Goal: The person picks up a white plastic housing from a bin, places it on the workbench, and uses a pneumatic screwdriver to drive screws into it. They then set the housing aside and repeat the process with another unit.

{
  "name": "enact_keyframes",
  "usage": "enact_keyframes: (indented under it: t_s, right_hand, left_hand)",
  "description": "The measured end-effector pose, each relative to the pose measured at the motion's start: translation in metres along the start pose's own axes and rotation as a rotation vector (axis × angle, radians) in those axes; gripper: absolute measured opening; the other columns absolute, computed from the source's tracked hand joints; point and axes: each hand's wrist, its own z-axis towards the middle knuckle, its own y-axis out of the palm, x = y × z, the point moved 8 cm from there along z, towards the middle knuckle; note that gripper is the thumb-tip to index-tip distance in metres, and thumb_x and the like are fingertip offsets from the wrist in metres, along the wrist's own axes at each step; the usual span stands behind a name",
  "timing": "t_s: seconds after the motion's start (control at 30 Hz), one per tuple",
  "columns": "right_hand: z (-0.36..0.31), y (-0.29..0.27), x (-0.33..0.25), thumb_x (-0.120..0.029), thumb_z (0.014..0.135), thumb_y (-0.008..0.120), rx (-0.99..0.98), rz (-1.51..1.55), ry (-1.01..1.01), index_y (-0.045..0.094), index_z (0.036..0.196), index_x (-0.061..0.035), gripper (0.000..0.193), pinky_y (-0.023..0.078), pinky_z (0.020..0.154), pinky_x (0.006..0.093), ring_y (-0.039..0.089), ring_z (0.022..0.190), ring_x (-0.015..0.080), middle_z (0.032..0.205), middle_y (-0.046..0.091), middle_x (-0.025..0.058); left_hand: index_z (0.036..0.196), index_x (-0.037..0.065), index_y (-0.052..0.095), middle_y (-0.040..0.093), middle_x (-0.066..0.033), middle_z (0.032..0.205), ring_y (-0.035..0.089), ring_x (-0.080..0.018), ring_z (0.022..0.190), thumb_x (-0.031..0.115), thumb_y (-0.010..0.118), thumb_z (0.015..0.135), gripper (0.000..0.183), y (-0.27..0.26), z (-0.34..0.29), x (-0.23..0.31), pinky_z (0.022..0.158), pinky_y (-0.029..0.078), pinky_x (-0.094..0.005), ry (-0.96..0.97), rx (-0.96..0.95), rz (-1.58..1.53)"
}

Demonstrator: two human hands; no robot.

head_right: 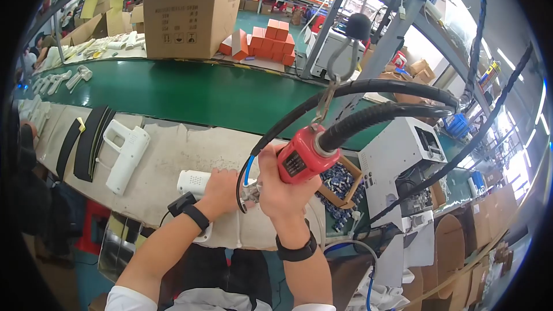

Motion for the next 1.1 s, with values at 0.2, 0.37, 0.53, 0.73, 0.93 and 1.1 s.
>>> enact_keyframes:
  t_s: [0.2, 0.37, 0.53, 0.73, 0.93, 1.1]
  right_hand:
    - [-0.006, 0.005, 0.050, -0.002, 0.086, 0.060, -0.011, -0.152, -0.077, 0.056, 0.082, 0.0008, 0.007, 0.040, 0.044, 0.0235, 0.051, 0.046, 0.0094, 0.059, 0.056, 0.0038]
    - [-0.007, 0.001, 0.042, -0.002, 0.087, 0.059, -0.021, -0.171, -0.122, 0.055, 0.084, 0.0016, 0.005, 0.040, 0.044, 0.0232, 0.051, 0.045, 0.0094, 0.057, 0.054, 0.0033]
    - [0.006, 0.010, -0.031, -0.006, 0.090, 0.058, 0.031, 0.050, -0.033, 0.054, 0.096, 0.0013, 0.010, 0.035, 0.039, 0.0239, 0.049, 0.043, 0.0097, 0.057, 0.053, 0.0032]
    - [0.015, 0.036, -0.011, -0.002, 0.088, 0.055, -0.050, 0.046, -0.111, 0.054, 0.093, 0.0015, 0.006, 0.035, 0.036, 0.0237, 0.048, 0.041, 0.0109, 0.057, 0.053, 0.0056]
    - [0.020, 0.037, 0.021, -0.003, 0.088, 0.056, -0.011, 0.071, -0.018, 0.055, 0.090, 0.0024, 0.006, 0.036, 0.039, 0.0232, 0.046, 0.039, 0.0110, 0.053, 0.051, 0.0038]
    - [0.017, 0.043, 0.043, -0.006, 0.087, 0.060, -0.050, 0.046, 0.043, 0.056, 0.084, 0.0022, 0.009, 0.036, 0.040, 0.0241, 0.047, 0.040, 0.0105, 0.053, 0.053, 0.0036]
  left_hand:
    - [0.113, 0.002, 0.056, 0.057, -0.0162, 0.113, 0.051, -0.0298, 0.115, 0.054, 0.082, 0.052, 0.084, -0.016, -0.013, -0.003, 0.094, 0.039, -0.0505, 0.140, 0.184, 0.078]
    - [0.124, 0.002, 0.051, 0.052, -0.0190, 0.124, 0.044, -0.0348, 0.122, 0.059, 0.082, 0.050, 0.099, -0.030, -0.020, -0.077, 0.099, 0.039, -0.0475, 0.062, -0.148, -0.107]
    - [0.112, 0.006, 0.062, 0.062, -0.0150, 0.110, 0.058, -0.0324, 0.105, 0.062, 0.081, 0.049, 0.087, -0.013, -0.027, -0.082, 0.089, 0.046, -0.0421, -0.042, -0.314, -0.105]
    - [0.096, 0.001, 0.064, 0.065, -0.0152, 0.097, 0.062, -0.0316, 0.097, 0.065, 0.076, 0.051, 0.079, -0.015, -0.019, -0.034, 0.081, 0.050, -0.0419, 0.053, -0.270, -0.279]
    - [0.099, 0.002, 0.063, 0.063, -0.0136, 0.098, 0.061, -0.0308, 0.097, 0.064, 0.077, 0.051, 0.080, -0.014, -0.018, -0.032, 0.083, 0.050, -0.0406, 0.021, -0.253, -0.230]
    - [0.100, 0.001, 0.062, 0.063, -0.0139, 0.100, 0.061, -0.0304, 0.100, 0.065, 0.077, 0.051, 0.081, -0.010, -0.020, -0.033, 0.085, 0.050, -0.0401, 0.017, -0.267, -0.243]
